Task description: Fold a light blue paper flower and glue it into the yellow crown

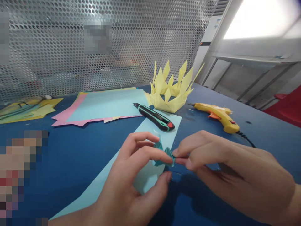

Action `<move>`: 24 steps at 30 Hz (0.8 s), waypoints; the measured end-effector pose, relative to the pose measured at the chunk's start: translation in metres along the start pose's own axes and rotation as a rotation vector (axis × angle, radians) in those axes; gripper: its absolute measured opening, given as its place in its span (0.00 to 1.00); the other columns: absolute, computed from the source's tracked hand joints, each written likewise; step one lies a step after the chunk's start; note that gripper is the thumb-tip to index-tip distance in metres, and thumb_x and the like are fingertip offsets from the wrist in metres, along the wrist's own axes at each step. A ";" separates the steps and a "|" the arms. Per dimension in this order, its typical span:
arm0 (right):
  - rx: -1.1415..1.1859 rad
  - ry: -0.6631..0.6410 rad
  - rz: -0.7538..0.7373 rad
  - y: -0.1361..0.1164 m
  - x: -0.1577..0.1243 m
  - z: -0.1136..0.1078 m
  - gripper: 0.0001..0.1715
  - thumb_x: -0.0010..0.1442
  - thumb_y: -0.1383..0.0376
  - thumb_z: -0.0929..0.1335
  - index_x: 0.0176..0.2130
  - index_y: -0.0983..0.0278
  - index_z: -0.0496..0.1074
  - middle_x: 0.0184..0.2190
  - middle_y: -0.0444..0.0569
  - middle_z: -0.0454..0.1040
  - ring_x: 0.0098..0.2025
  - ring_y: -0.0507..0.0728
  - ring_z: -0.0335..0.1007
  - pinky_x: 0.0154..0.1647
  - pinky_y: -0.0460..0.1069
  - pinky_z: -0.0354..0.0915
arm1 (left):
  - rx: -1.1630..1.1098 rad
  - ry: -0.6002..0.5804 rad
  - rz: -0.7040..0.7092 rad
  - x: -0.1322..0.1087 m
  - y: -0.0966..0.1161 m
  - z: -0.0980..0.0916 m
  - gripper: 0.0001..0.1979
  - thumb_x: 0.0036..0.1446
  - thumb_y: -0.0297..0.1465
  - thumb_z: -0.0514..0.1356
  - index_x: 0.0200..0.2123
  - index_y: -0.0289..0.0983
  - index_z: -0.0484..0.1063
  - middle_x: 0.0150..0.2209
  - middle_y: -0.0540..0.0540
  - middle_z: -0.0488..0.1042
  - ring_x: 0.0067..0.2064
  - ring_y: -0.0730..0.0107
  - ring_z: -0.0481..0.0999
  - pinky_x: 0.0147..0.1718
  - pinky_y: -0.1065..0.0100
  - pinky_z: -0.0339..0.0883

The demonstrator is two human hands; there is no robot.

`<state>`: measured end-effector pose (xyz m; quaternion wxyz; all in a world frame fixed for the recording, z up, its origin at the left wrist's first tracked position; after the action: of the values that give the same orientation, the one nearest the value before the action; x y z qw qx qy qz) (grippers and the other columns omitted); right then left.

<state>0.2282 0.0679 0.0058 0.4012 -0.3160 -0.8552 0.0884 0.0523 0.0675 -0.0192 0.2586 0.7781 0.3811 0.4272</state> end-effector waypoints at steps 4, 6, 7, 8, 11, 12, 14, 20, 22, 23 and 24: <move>0.030 0.034 0.044 0.003 -0.002 0.003 0.10 0.59 0.76 0.65 0.36 0.60 0.68 0.33 0.40 0.78 0.37 0.44 0.76 0.41 0.35 0.68 | -0.018 0.035 -0.061 0.001 0.001 0.000 0.10 0.55 0.24 0.61 0.37 0.47 0.71 0.45 0.53 0.69 0.56 0.77 0.67 0.52 0.78 0.64; 0.043 0.014 0.058 0.003 -0.003 0.004 0.10 0.59 0.75 0.66 0.36 0.60 0.67 0.32 0.40 0.77 0.36 0.44 0.75 0.40 0.35 0.68 | -0.029 0.048 -0.076 0.002 0.001 0.000 0.10 0.55 0.25 0.62 0.37 0.47 0.73 0.45 0.53 0.70 0.56 0.75 0.67 0.51 0.77 0.65; 0.048 0.009 0.063 0.003 -0.003 0.004 0.10 0.59 0.75 0.66 0.35 0.60 0.66 0.31 0.39 0.77 0.35 0.44 0.74 0.39 0.36 0.68 | -0.032 0.050 -0.086 0.002 0.000 0.000 0.10 0.55 0.26 0.62 0.37 0.47 0.73 0.46 0.53 0.69 0.56 0.75 0.68 0.51 0.77 0.66; 0.055 0.001 0.071 0.003 -0.003 0.004 0.10 0.59 0.74 0.67 0.35 0.60 0.66 0.31 0.39 0.76 0.34 0.44 0.74 0.38 0.37 0.68 | -0.038 0.053 -0.094 0.002 0.000 0.000 0.09 0.54 0.26 0.63 0.37 0.47 0.74 0.47 0.52 0.69 0.54 0.75 0.70 0.50 0.77 0.66; 0.061 -0.019 0.098 0.002 -0.003 0.004 0.11 0.57 0.75 0.67 0.34 0.59 0.64 0.30 0.38 0.74 0.33 0.45 0.73 0.36 0.38 0.68 | -0.061 0.053 -0.125 0.002 -0.002 0.000 0.08 0.53 0.27 0.64 0.36 0.47 0.77 0.49 0.52 0.68 0.50 0.75 0.74 0.50 0.77 0.67; 0.060 -0.027 0.106 0.002 -0.004 0.004 0.12 0.56 0.75 0.67 0.34 0.59 0.64 0.30 0.37 0.74 0.33 0.45 0.72 0.36 0.37 0.68 | -0.072 0.052 -0.121 0.002 -0.002 0.000 0.09 0.53 0.27 0.64 0.36 0.47 0.78 0.49 0.51 0.68 0.49 0.75 0.74 0.50 0.76 0.67; 0.064 -0.033 0.118 0.002 -0.005 0.004 0.11 0.57 0.74 0.67 0.33 0.59 0.63 0.29 0.37 0.74 0.32 0.45 0.72 0.35 0.37 0.68 | -0.108 0.041 -0.116 0.002 -0.002 0.000 0.10 0.53 0.26 0.64 0.37 0.47 0.79 0.50 0.50 0.69 0.50 0.74 0.74 0.51 0.76 0.67; 0.202 0.010 0.185 0.005 -0.007 0.004 0.13 0.57 0.74 0.67 0.34 0.56 0.62 0.30 0.36 0.72 0.32 0.46 0.73 0.35 0.40 0.69 | -0.238 -0.057 -0.175 0.004 -0.005 0.003 0.18 0.51 0.26 0.65 0.40 0.57 0.79 0.55 0.55 0.69 0.58 0.68 0.68 0.54 0.68 0.65; 0.234 0.005 0.182 0.004 -0.006 0.004 0.13 0.57 0.74 0.66 0.32 0.57 0.61 0.29 0.36 0.71 0.32 0.46 0.73 0.35 0.40 0.70 | -0.277 -0.084 -0.202 0.004 -0.007 0.002 0.18 0.49 0.26 0.66 0.38 0.60 0.79 0.56 0.57 0.69 0.61 0.66 0.66 0.55 0.64 0.62; 0.238 -0.002 0.174 0.003 -0.005 0.004 0.13 0.57 0.75 0.66 0.32 0.57 0.60 0.29 0.35 0.71 0.32 0.46 0.73 0.35 0.40 0.70 | -0.298 -0.096 -0.214 0.004 -0.007 0.002 0.18 0.49 0.26 0.66 0.37 0.60 0.79 0.56 0.58 0.69 0.61 0.65 0.65 0.55 0.63 0.61; 0.240 -0.008 0.163 0.002 -0.005 0.003 0.14 0.56 0.75 0.66 0.32 0.57 0.60 0.30 0.35 0.71 0.32 0.45 0.73 0.34 0.39 0.70 | -0.318 -0.108 -0.223 0.004 -0.008 0.001 0.18 0.48 0.26 0.67 0.35 0.60 0.79 0.56 0.59 0.69 0.62 0.64 0.64 0.55 0.62 0.61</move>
<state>0.2288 0.0671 -0.0001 0.4241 -0.3339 -0.8115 0.2238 0.0518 0.0756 -0.0236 0.4440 0.7022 0.3782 0.4083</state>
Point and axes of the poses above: each hand's wrist, its own x-axis towards the middle knuckle, its own z-axis out of the palm, y = z × x, the point moved 3 cm from there along x, towards the middle knuckle
